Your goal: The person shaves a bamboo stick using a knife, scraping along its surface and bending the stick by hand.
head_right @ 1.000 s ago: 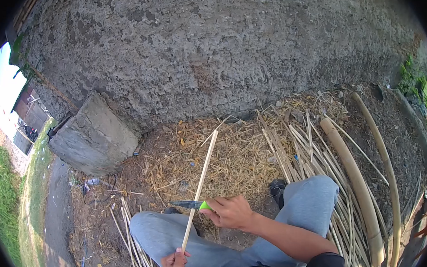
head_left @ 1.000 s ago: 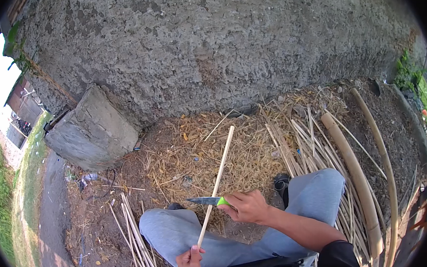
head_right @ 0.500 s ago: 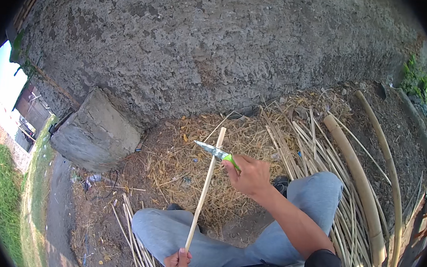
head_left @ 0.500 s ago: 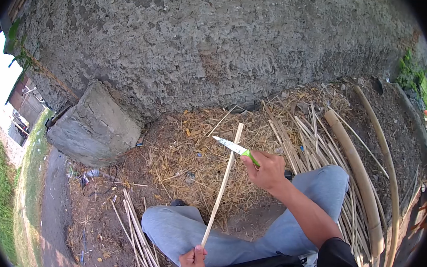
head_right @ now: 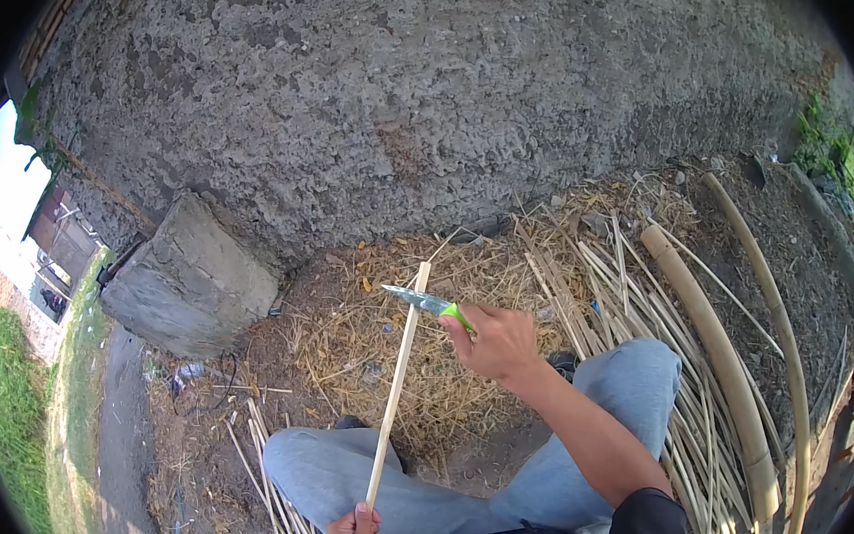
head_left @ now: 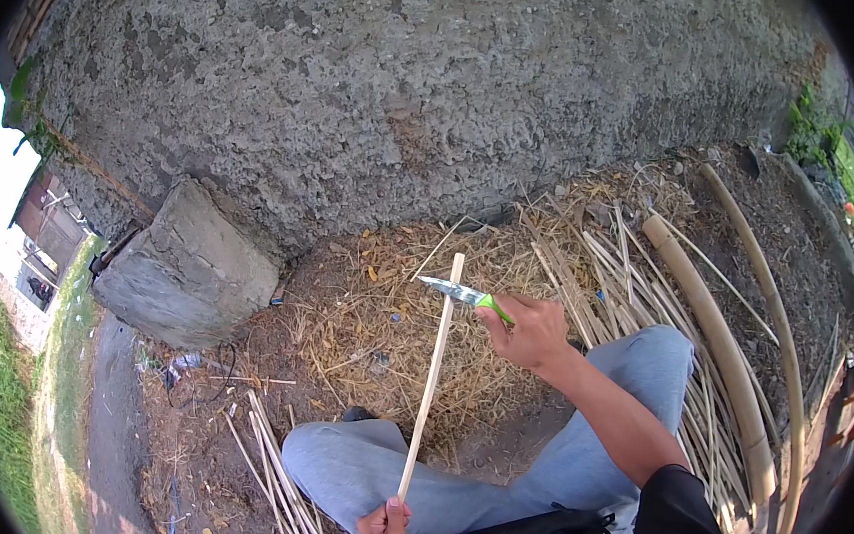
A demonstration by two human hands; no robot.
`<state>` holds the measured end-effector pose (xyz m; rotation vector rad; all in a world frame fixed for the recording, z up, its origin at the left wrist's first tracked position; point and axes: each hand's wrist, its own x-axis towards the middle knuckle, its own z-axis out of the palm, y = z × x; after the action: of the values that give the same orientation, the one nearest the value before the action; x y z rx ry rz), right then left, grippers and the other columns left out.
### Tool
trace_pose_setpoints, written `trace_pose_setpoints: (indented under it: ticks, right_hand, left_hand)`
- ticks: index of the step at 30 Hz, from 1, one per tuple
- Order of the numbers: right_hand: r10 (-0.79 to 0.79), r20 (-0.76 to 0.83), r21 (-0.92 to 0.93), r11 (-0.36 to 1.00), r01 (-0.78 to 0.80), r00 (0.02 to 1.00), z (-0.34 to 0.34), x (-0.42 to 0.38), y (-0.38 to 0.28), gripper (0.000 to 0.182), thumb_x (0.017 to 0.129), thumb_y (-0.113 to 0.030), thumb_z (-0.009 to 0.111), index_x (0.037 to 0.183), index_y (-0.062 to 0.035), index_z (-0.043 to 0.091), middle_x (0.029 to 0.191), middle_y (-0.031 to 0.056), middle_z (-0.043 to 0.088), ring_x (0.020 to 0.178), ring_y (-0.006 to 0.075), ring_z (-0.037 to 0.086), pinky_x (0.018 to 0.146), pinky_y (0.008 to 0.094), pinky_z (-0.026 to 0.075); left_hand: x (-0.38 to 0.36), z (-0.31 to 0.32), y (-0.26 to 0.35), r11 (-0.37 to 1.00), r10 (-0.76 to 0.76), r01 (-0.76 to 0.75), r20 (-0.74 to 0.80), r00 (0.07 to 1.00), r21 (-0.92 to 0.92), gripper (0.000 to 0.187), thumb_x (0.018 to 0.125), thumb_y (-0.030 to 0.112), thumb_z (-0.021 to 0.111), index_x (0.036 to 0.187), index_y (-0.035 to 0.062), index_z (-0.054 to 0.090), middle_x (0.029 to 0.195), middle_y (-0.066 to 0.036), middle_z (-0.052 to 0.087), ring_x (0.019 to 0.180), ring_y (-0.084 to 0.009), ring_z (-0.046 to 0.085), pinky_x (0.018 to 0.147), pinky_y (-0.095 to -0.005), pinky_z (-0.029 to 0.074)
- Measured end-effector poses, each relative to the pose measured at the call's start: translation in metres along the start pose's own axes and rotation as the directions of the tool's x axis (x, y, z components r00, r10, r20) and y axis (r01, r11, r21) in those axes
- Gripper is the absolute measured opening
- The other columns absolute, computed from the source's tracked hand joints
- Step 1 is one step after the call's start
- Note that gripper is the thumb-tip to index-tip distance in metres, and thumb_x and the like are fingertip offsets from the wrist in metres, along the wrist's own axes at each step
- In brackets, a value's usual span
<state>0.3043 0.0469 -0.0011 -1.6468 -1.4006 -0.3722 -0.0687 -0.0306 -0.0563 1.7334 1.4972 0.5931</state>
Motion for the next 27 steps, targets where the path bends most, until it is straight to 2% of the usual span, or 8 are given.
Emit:
trace_pose_setpoints:
  ticks: [3, 5, 7, 10, 17, 21, 25, 27]
  right_hand:
    - [-0.047, -0.03, -0.011, 0.999, 0.047, 0.998, -0.005, 0.0, -0.009, 0.025, 0.092, -0.03, 0.07, 0.084, -0.0069, 0.072, 0.059, 0.0052, 0.065, 0.04, 0.0165, 0.055, 0.035, 0.0322, 0.035]
    - [-0.242, 0.083, 0.01, 0.97, 0.242, 0.967, -0.011, -0.014, -0.023, 0.025, 0.093, -0.03, 0.07, 0.084, -0.0067, 0.072, 0.06, 0.0055, 0.065, 0.04, 0.0162, 0.056, 0.034, 0.0319, 0.035]
    - [-0.245, 0.074, 0.002, 0.969, 0.246, 0.967, -0.006, -0.009, -0.011, 0.024, 0.092, -0.03, 0.07, 0.084, -0.0074, 0.072, 0.061, 0.0048, 0.065, 0.04, 0.0166, 0.055, 0.035, 0.0321, 0.035]
    - [-0.018, -0.023, -0.056, 0.998, 0.017, 1.0, -0.003, 0.012, 0.002, 0.028, 0.095, -0.035, 0.067, 0.083, -0.0103, 0.071, 0.061, 0.0036, 0.065, 0.039, 0.0188, 0.056, 0.034, 0.0343, 0.038]
    - [-0.264, 0.083, 0.016, 0.965, 0.263, 0.961, -0.004, -0.015, -0.015, 0.028, 0.093, -0.035, 0.07, 0.084, -0.0085, 0.071, 0.058, 0.0028, 0.062, 0.036, 0.0144, 0.05, 0.032, 0.0322, 0.032]
    - [0.18, 0.013, -0.213, 0.962, -0.173, 0.984, -0.015, 0.037, 0.037, 0.028, 0.094, -0.034, 0.069, 0.085, -0.0071, 0.071, 0.058, 0.0083, 0.063, 0.04, 0.022, 0.055, 0.037, 0.0358, 0.037]
    - [0.021, -0.085, -0.078, 0.997, -0.028, 0.996, -0.008, 0.021, 0.012, 0.03, 0.096, -0.031, 0.067, 0.082, -0.0043, 0.07, 0.055, 0.0113, 0.061, 0.041, 0.0255, 0.055, 0.04, 0.0397, 0.038]
    - [0.162, -0.109, -0.06, 0.984, -0.169, 0.981, -0.012, 0.016, 0.003, 0.032, 0.097, -0.029, 0.065, 0.081, -0.0026, 0.07, 0.053, 0.0112, 0.058, 0.041, 0.0257, 0.056, 0.041, 0.0415, 0.039]
  left_hand:
    - [0.004, 0.003, -0.017, 1.0, 0.018, -0.018, -0.022, 1.0, -0.017, 0.042, 0.103, 0.035, 0.054, 0.082, 0.0018, 0.069, 0.062, -0.008, 0.061, 0.058, -0.0183, 0.056, 0.057, -0.0364, 0.046]
    - [0.002, 0.002, -0.014, 0.999, 0.043, -0.044, -0.047, 0.998, -0.031, 0.043, 0.103, 0.035, 0.054, 0.081, 0.0015, 0.069, 0.061, -0.009, 0.06, 0.058, -0.0187, 0.057, 0.057, -0.0373, 0.046]
    - [-0.001, 0.002, -0.012, 0.998, 0.051, -0.054, -0.066, 0.996, -0.039, 0.043, 0.103, 0.035, 0.054, 0.081, 0.0012, 0.069, 0.061, -0.01, 0.06, 0.057, -0.0191, 0.057, 0.056, -0.0382, 0.045]
    - [-0.003, -0.001, -0.001, 0.982, 0.162, -0.156, -0.052, 0.985, 0.107, 0.044, 0.103, 0.035, 0.054, 0.08, 0.0, 0.068, 0.06, -0.012, 0.059, 0.056, -0.0206, 0.058, 0.055, -0.0398, 0.046]
    - [0.0, 0.001, 0.0, 0.997, 0.074, -0.074, -0.077, 0.994, 0.003, 0.046, 0.102, 0.036, 0.054, 0.079, -0.0015, 0.068, 0.058, -0.013, 0.056, 0.053, -0.0217, 0.054, 0.054, -0.0418, 0.043]
    - [-0.006, -0.004, -0.008, 0.999, 0.03, -0.03, -0.027, 0.999, -0.022, 0.046, 0.101, 0.037, 0.054, 0.08, -0.0011, 0.068, 0.057, -0.013, 0.057, 0.053, -0.0215, 0.053, 0.053, -0.0417, 0.043]
    - [0.002, 0.002, -0.009, 0.998, 0.055, -0.052, -0.093, 0.994, 0.039, 0.045, 0.101, 0.038, 0.054, 0.081, 0.0001, 0.07, 0.058, -0.012, 0.058, 0.053, -0.0216, 0.053, 0.053, -0.0412, 0.043]
    - [0.002, 0.004, -0.021, 0.997, 0.068, -0.067, -0.03, 0.997, 0.037, 0.048, 0.101, 0.043, 0.053, 0.084, 0.003, 0.073, 0.061, -0.011, 0.063, 0.058, -0.0247, 0.058, 0.059, -0.0421, 0.047]
